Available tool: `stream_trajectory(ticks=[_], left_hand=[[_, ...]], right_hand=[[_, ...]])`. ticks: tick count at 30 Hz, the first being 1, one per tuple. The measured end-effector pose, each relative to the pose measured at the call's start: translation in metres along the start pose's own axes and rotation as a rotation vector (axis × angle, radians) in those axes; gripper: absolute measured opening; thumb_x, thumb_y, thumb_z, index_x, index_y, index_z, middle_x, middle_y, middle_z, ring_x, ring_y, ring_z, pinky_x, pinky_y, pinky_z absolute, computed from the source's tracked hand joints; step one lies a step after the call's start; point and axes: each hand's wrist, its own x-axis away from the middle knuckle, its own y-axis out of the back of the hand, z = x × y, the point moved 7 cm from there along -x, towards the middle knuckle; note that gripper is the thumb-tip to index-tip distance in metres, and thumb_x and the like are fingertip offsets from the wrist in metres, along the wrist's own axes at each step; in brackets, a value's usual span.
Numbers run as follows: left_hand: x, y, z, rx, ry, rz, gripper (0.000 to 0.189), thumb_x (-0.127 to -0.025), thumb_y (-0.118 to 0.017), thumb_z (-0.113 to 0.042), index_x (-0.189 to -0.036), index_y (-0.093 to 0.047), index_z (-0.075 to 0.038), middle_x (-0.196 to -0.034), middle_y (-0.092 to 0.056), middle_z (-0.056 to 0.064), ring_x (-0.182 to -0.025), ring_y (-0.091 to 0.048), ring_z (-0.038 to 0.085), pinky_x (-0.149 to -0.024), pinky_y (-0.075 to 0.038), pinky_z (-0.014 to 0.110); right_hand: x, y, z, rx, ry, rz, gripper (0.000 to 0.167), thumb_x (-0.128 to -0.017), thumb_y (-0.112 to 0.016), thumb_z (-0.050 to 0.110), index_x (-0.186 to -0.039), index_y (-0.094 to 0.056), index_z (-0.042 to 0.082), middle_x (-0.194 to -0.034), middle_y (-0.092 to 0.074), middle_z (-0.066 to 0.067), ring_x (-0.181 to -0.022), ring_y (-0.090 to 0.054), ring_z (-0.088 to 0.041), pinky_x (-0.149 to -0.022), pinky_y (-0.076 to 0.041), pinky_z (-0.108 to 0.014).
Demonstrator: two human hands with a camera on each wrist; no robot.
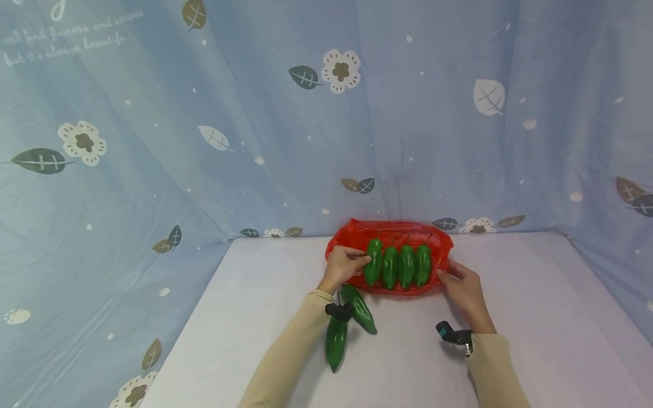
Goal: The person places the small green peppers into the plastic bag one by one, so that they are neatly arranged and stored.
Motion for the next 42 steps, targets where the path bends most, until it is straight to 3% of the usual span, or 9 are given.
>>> stream_trajectory(ticks=[4,8,11,16,22,24,26,30,42], left_hand=[[-0.002,-0.006,0.001,-0.030,-0.010,-0.010,0.027,-0.091,-0.081,-0.016,-0.114,-0.079,-0.002,-0.094,-0.081,0.012,-0.063,-0.074,0.014,-0.059,-0.061,0.025],[-0.006,-0.009,0.009,-0.044,0.009,-0.027,0.026,-0.090,-0.081,-0.015,-0.113,-0.079,-0.001,-0.093,-0.081,0.012,-0.063,-0.074,0.015,-0.059,-0.061,0.026],[-0.008,-0.009,0.014,-0.064,0.020,-0.041,0.025,-0.090,-0.081,-0.014,-0.112,-0.079,0.000,-0.092,-0.081,0.013,-0.062,-0.073,0.015,-0.059,-0.061,0.026],[-0.011,-0.009,0.017,-0.102,0.027,-0.047,0.024,-0.090,-0.081,-0.014,-0.110,-0.080,0.000,-0.089,-0.081,0.012,-0.055,-0.068,0.013,-0.056,-0.059,0.025],[-0.013,-0.011,0.017,-0.133,0.030,-0.051,0.023,-0.091,-0.080,-0.013,-0.110,-0.080,0.000,-0.089,-0.080,0.013,-0.054,-0.068,0.013,-0.055,-0.059,0.025],[-0.014,-0.012,0.017,-0.140,0.028,-0.053,0.023,-0.091,-0.080,-0.012,-0.110,-0.080,0.001,-0.090,-0.081,0.013,-0.054,-0.069,0.014,-0.055,-0.059,0.025],[-0.015,-0.012,0.018,-0.143,0.027,-0.054,0.023,-0.091,-0.080,-0.012,-0.110,-0.079,0.001,-0.090,-0.081,0.014,-0.053,-0.069,0.014,-0.054,-0.059,0.025],[-0.017,-0.014,0.020,-0.147,0.030,-0.055,0.023,-0.091,-0.080,-0.011,-0.111,-0.079,0.002,-0.091,-0.081,0.015,-0.053,-0.069,0.014,-0.053,-0.058,0.024],[-0.019,-0.021,0.021,-0.184,0.039,-0.054,0.022,-0.091,-0.079,-0.011,-0.110,-0.079,0.001,-0.091,-0.080,0.015,-0.054,-0.071,0.017,-0.052,-0.058,0.024]], right_hand=[[0.000,0.000,0.000,0.001,-0.003,0.004,0.065,-0.110,-0.048,0.034,-0.160,-0.031,-0.004,-0.162,-0.034,-0.032,-0.150,-0.034,-0.049,-0.099,-0.056,-0.027],[0.000,0.000,-0.002,-0.011,0.000,0.004,0.066,-0.109,-0.048,0.034,-0.159,-0.031,-0.005,-0.162,-0.034,-0.033,-0.150,-0.034,-0.049,-0.089,-0.057,-0.015],[0.000,-0.001,-0.002,-0.008,0.005,0.005,0.066,-0.109,-0.049,0.034,-0.159,-0.031,-0.005,-0.161,-0.035,-0.033,-0.150,-0.033,-0.049,-0.087,-0.057,-0.012],[0.000,0.000,-0.002,0.008,0.009,0.003,0.066,-0.109,-0.049,0.034,-0.159,-0.031,-0.005,-0.161,-0.036,-0.033,-0.150,-0.033,-0.049,-0.099,-0.057,-0.024],[0.000,0.000,-0.002,0.010,-0.002,0.003,0.066,-0.109,-0.049,0.035,-0.160,-0.030,-0.003,-0.162,-0.035,-0.032,-0.151,-0.032,-0.049,-0.112,-0.047,-0.045],[0.000,0.000,-0.002,0.007,0.001,0.000,0.065,-0.109,-0.049,0.034,-0.160,-0.031,-0.003,-0.162,-0.035,-0.032,-0.151,-0.032,-0.049,-0.108,-0.053,-0.038],[0.001,0.000,-0.001,-0.003,0.012,-0.004,0.064,-0.109,-0.049,0.032,-0.159,-0.032,-0.004,-0.161,-0.036,-0.033,-0.150,-0.033,-0.049,-0.096,-0.058,-0.022],[0.001,0.001,0.000,-0.019,0.028,-0.007,0.063,-0.109,-0.049,0.030,-0.158,-0.033,-0.005,-0.160,-0.036,-0.034,-0.150,-0.033,-0.050,-0.074,-0.047,0.000],[0.001,0.000,0.000,-0.012,0.018,-0.005,0.063,-0.109,-0.049,0.031,-0.159,-0.033,-0.004,-0.160,-0.036,-0.033,-0.149,-0.033,-0.049,-0.075,-0.049,-0.002]])
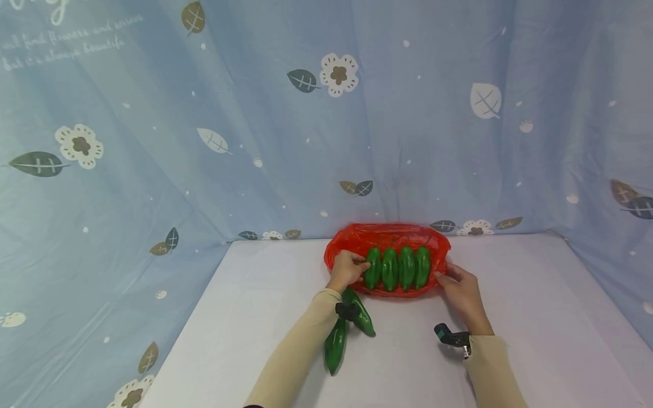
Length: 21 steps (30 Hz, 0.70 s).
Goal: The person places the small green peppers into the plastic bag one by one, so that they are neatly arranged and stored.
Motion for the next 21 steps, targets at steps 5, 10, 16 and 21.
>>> stream_trajectory(ticks=[5,10,16,21], left_hand=[[0.0001,-0.0018,-0.0007,-0.012,-0.013,-0.009,0.022,-0.091,-0.079,-0.011,-0.109,-0.080,0.001,-0.090,-0.080,0.014,-0.053,-0.070,0.016,-0.052,-0.058,0.024],[0.0005,-0.0051,0.0004,-0.028,-0.020,-0.007,0.022,-0.091,-0.080,-0.012,-0.109,-0.080,0.001,-0.088,-0.080,0.013,-0.053,-0.070,0.014,-0.053,-0.058,0.023],[-0.0008,-0.0086,0.0031,-0.036,-0.020,-0.001,0.023,-0.091,-0.080,-0.013,-0.109,-0.080,0.000,-0.084,-0.080,0.012,-0.052,-0.068,0.013,-0.052,-0.057,0.023],[-0.0017,-0.0102,0.0027,-0.047,0.001,-0.003,0.023,-0.091,-0.080,-0.014,-0.110,-0.080,-0.001,-0.084,-0.079,0.011,-0.052,-0.067,0.011,-0.052,-0.055,0.023]], right_hand=[[-0.0005,0.0004,0.0002,-0.007,0.004,-0.003,0.063,-0.109,-0.049,0.030,-0.159,-0.033,-0.005,-0.160,-0.036,-0.034,-0.149,-0.033,-0.050,-0.072,-0.045,0.000],[-0.0004,0.0005,-0.0004,-0.009,0.008,-0.005,0.062,-0.109,-0.049,0.029,-0.158,-0.034,-0.005,-0.159,-0.037,-0.034,-0.149,-0.033,-0.049,-0.073,-0.040,0.001],[-0.0002,-0.0006,-0.0011,0.018,-0.005,-0.003,0.061,-0.109,-0.048,0.030,-0.158,-0.033,-0.004,-0.161,-0.037,-0.033,-0.150,-0.033,-0.049,-0.112,-0.050,-0.044],[-0.0009,0.0010,-0.0008,0.013,-0.001,-0.005,0.063,-0.109,-0.049,0.031,-0.159,-0.033,-0.004,-0.161,-0.036,-0.033,-0.150,-0.032,-0.050,-0.099,-0.057,-0.024]])
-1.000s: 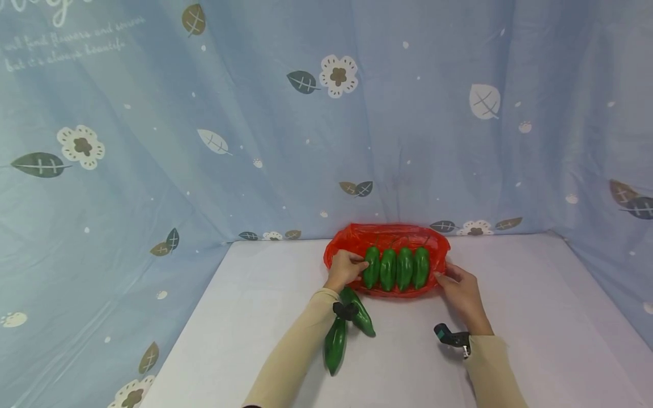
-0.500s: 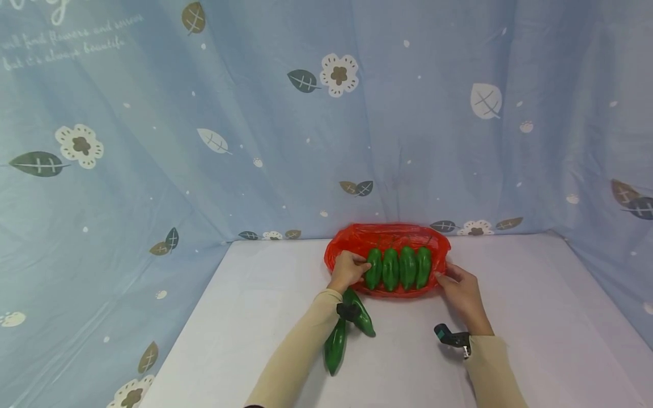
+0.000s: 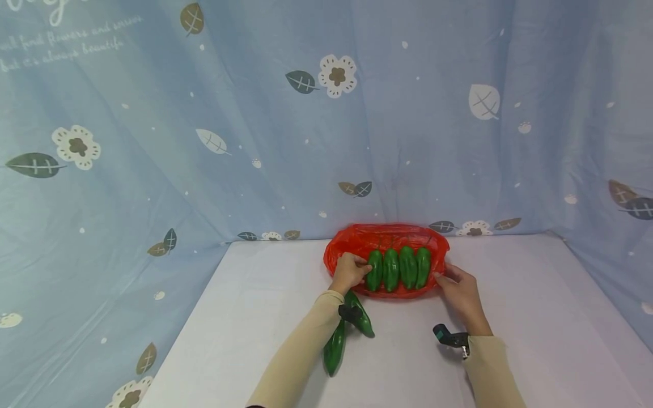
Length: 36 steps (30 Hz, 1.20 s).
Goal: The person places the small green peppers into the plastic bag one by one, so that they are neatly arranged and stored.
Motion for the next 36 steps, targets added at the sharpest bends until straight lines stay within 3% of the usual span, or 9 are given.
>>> stream_trajectory(ticks=[3,6,11,13,18,20,25,31,36], left_hand=[[0.000,0.000,0.000,-0.012,0.001,-0.008,0.023,-0.090,-0.081,-0.015,-0.109,-0.081,-0.002,-0.086,-0.080,0.011,-0.053,-0.068,0.012,-0.053,-0.056,0.023],[0.000,0.000,-0.001,-0.039,-0.007,-0.018,0.021,-0.090,-0.081,-0.015,-0.107,-0.082,-0.003,-0.089,-0.080,0.011,-0.063,-0.072,0.017,-0.059,-0.058,0.026],[0.001,0.001,-0.003,-0.110,-0.019,-0.037,0.019,-0.089,-0.082,-0.017,-0.105,-0.083,-0.005,-0.101,-0.081,0.010,-0.092,-0.075,0.026,-0.077,-0.062,0.034],[0.001,0.001,-0.005,-0.135,-0.030,-0.039,0.019,-0.090,-0.082,-0.017,-0.105,-0.083,-0.005,-0.103,-0.081,0.009,-0.095,-0.075,0.026,-0.080,-0.063,0.035],[0.003,0.003,-0.010,-0.177,-0.054,-0.041,0.020,-0.091,-0.081,-0.018,-0.105,-0.083,-0.004,-0.102,-0.081,0.010,-0.089,-0.076,0.024,-0.076,-0.063,0.034],[0.004,0.004,-0.012,-0.182,-0.061,-0.039,0.019,-0.091,-0.080,-0.019,-0.103,-0.083,-0.004,-0.099,-0.081,0.010,-0.083,-0.075,0.022,-0.072,-0.063,0.033],[0.009,0.011,-0.019,-0.197,-0.087,-0.046,0.020,-0.092,-0.079,-0.020,-0.101,-0.082,-0.003,-0.094,-0.081,0.010,-0.077,-0.073,0.021,-0.067,-0.061,0.033],[0.016,0.023,-0.027,-0.199,-0.129,-0.064,0.026,-0.091,-0.080,-0.021,-0.110,-0.081,-0.003,-0.107,-0.080,0.012,-0.097,-0.076,0.028,-0.084,-0.063,0.040],[0.024,0.035,-0.038,-0.124,-0.206,-0.042,0.028,-0.093,-0.078,-0.019,-0.113,-0.079,0.000,-0.106,-0.080,0.012,-0.089,-0.075,0.021,-0.073,-0.062,0.028]], right_hand=[[-0.001,0.000,0.000,-0.001,0.004,-0.004,0.063,-0.109,-0.050,0.031,-0.158,-0.033,-0.004,-0.160,-0.037,-0.033,-0.150,-0.032,-0.050,-0.083,-0.053,-0.007],[-0.001,-0.001,-0.001,0.006,0.002,-0.005,0.063,-0.109,-0.050,0.031,-0.159,-0.033,-0.004,-0.160,-0.037,-0.033,-0.150,-0.033,-0.049,-0.098,-0.057,-0.022],[-0.002,-0.002,-0.002,0.009,-0.004,-0.004,0.063,-0.109,-0.049,0.032,-0.159,-0.032,-0.004,-0.161,-0.036,-0.033,-0.151,-0.032,-0.050,-0.117,-0.042,-0.053],[-0.001,-0.002,-0.002,0.008,-0.002,-0.006,0.063,-0.109,-0.049,0.031,-0.159,-0.032,-0.004,-0.161,-0.036,-0.033,-0.150,-0.032,-0.050,-0.115,-0.045,-0.051],[0.000,0.000,0.000,0.005,0.009,-0.010,0.062,-0.109,-0.050,0.031,-0.158,-0.034,-0.004,-0.160,-0.038,-0.033,-0.149,-0.033,-0.050,-0.088,-0.055,-0.013],[0.000,-0.001,0.000,0.006,0.006,-0.008,0.062,-0.109,-0.050,0.031,-0.158,-0.034,-0.004,-0.160,-0.037,-0.033,-0.150,-0.033,-0.049,-0.090,-0.055,-0.014],[0.000,-0.002,0.000,0.012,-0.006,-0.003,0.064,-0.109,-0.049,0.033,-0.159,-0.032,-0.003,-0.161,-0.037,-0.032,-0.150,-0.033,-0.049,-0.114,-0.047,-0.049],[-0.001,-0.001,-0.001,0.014,0.003,0.000,0.064,-0.109,-0.049,0.034,-0.159,-0.032,-0.003,-0.161,-0.037,-0.032,-0.150,-0.033,-0.049,-0.112,-0.049,-0.047],[-0.001,-0.001,-0.002,0.000,0.004,0.005,0.065,-0.109,-0.049,0.035,-0.159,-0.032,-0.002,-0.161,-0.037,-0.032,-0.150,-0.033,-0.049,-0.104,-0.056,-0.033]])
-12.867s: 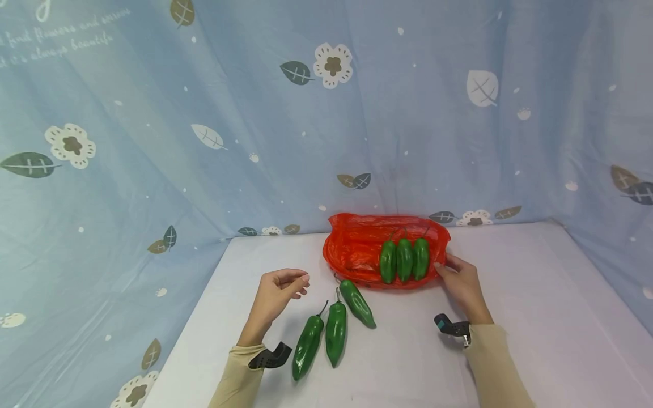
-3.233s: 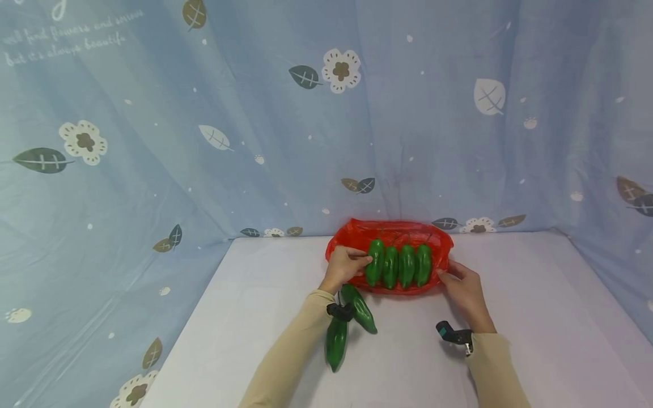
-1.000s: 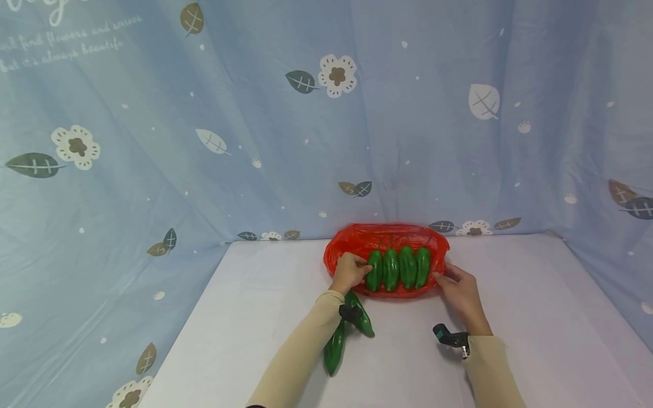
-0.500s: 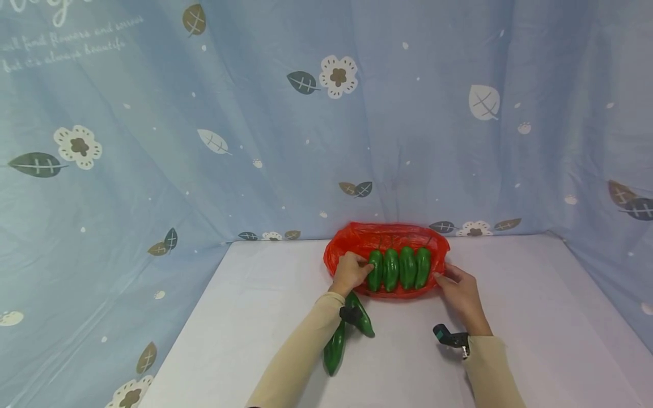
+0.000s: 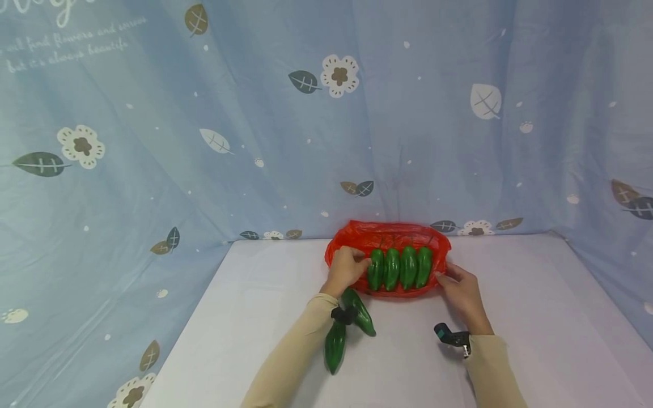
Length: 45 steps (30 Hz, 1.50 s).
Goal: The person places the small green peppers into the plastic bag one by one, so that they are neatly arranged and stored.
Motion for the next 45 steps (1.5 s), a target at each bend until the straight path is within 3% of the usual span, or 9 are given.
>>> stream_trajectory(ticks=[3,6,13,18,25,33,38,41,45], left_hand=[[0.004,0.011,-0.007,0.047,-0.046,-0.001,0.024,-0.094,-0.077,-0.017,-0.110,-0.080,0.000,-0.100,-0.081,0.011,-0.080,-0.072,0.015,-0.066,-0.057,0.022],[0.008,0.025,-0.011,0.079,-0.074,-0.009,0.019,-0.095,-0.076,-0.018,-0.105,-0.082,-0.003,-0.095,-0.081,0.008,-0.080,-0.071,0.013,-0.068,-0.056,0.022],[0.018,0.052,-0.006,0.112,-0.104,-0.025,0.021,-0.096,-0.074,-0.022,-0.107,-0.081,-0.006,-0.100,-0.080,0.007,-0.088,-0.071,0.016,-0.077,-0.058,0.027],[0.027,0.065,0.003,0.156,-0.107,-0.020,0.024,-0.097,-0.073,-0.024,-0.109,-0.080,-0.005,-0.099,-0.080,0.008,-0.083,-0.071,0.015,-0.074,-0.059,0.027],[0.042,0.080,0.013,0.200,-0.085,-0.041,0.023,-0.097,-0.073,-0.024,-0.108,-0.080,-0.006,-0.099,-0.079,0.009,-0.086,-0.072,0.019,-0.080,-0.061,0.033],[0.058,0.089,0.023,0.293,-0.052,-0.043,0.026,-0.097,-0.074,-0.025,-0.109,-0.080,-0.004,-0.096,-0.079,0.011,-0.077,-0.072,0.015,-0.066,-0.059,0.023],[0.067,0.094,0.030,0.347,-0.027,-0.045,0.025,-0.096,-0.074,-0.023,-0.109,-0.079,-0.002,-0.093,-0.079,0.016,-0.079,-0.075,0.033,-0.063,-0.058,0.020],[0.072,0.095,0.037,0.373,-0.010,-0.045,0.026,-0.096,-0.075,-0.021,-0.110,-0.078,0.000,-0.092,-0.079,0.020,-0.081,-0.075,0.040,-0.062,-0.057,0.019],[0.078,0.097,0.044,0.370,0.016,-0.047,0.028,-0.097,-0.074,-0.022,-0.111,-0.078,0.001,-0.094,-0.079,0.020,-0.078,-0.076,0.032,-0.063,-0.058,0.019]], right_hand=[[0.000,0.000,0.000,-0.020,0.003,0.001,0.065,-0.109,-0.050,0.034,-0.159,-0.032,-0.003,-0.161,-0.036,-0.033,-0.150,-0.034,-0.049,-0.085,-0.056,-0.011],[0.000,0.000,0.000,-0.032,0.006,0.001,0.064,-0.109,-0.050,0.032,-0.159,-0.032,-0.004,-0.160,-0.036,-0.034,-0.149,-0.034,-0.049,-0.074,-0.047,-0.001],[-0.001,0.000,-0.001,-0.004,-0.012,0.005,0.065,-0.109,-0.049,0.035,-0.160,-0.032,-0.002,-0.161,-0.036,-0.032,-0.150,-0.034,-0.048,-0.089,-0.057,-0.015],[-0.001,0.000,0.000,-0.014,-0.004,0.003,0.065,-0.109,-0.049,0.034,-0.159,-0.032,-0.003,-0.161,-0.036,-0.033,-0.150,-0.034,-0.049,-0.080,-0.053,-0.007],[0.000,0.000,0.000,0.003,-0.017,-0.003,0.065,-0.109,-0.049,0.034,-0.159,-0.031,-0.003,-0.161,-0.036,-0.032,-0.150,-0.033,-0.049,-0.109,-0.052,-0.039],[-0.001,0.000,0.000,-0.015,-0.017,0.000,0.065,-0.109,-0.050,0.034,-0.159,-0.031,-0.003,-0.161,-0.035,-0.032,-0.150,-0.033,-0.049,-0.090,-0.057,-0.015],[-0.001,-0.001,0.000,-0.033,-0.021,-0.011,0.064,-0.109,-0.050,0.030,-0.160,-0.031,-0.003,-0.161,-0.035,-0.033,-0.150,-0.033,-0.049,-0.079,-0.054,-0.007],[0.000,-0.001,0.001,-0.028,-0.023,-0.018,0.064,-0.109,-0.050,0.030,-0.160,-0.031,-0.003,-0.161,-0.035,-0.033,-0.150,-0.033,-0.050,-0.085,-0.057,-0.012],[0.000,0.000,0.001,0.000,-0.028,-0.024,0.063,-0.109,-0.050,0.031,-0.160,-0.031,-0.002,-0.161,-0.036,-0.032,-0.150,-0.033,-0.050,-0.105,-0.054,-0.034]])
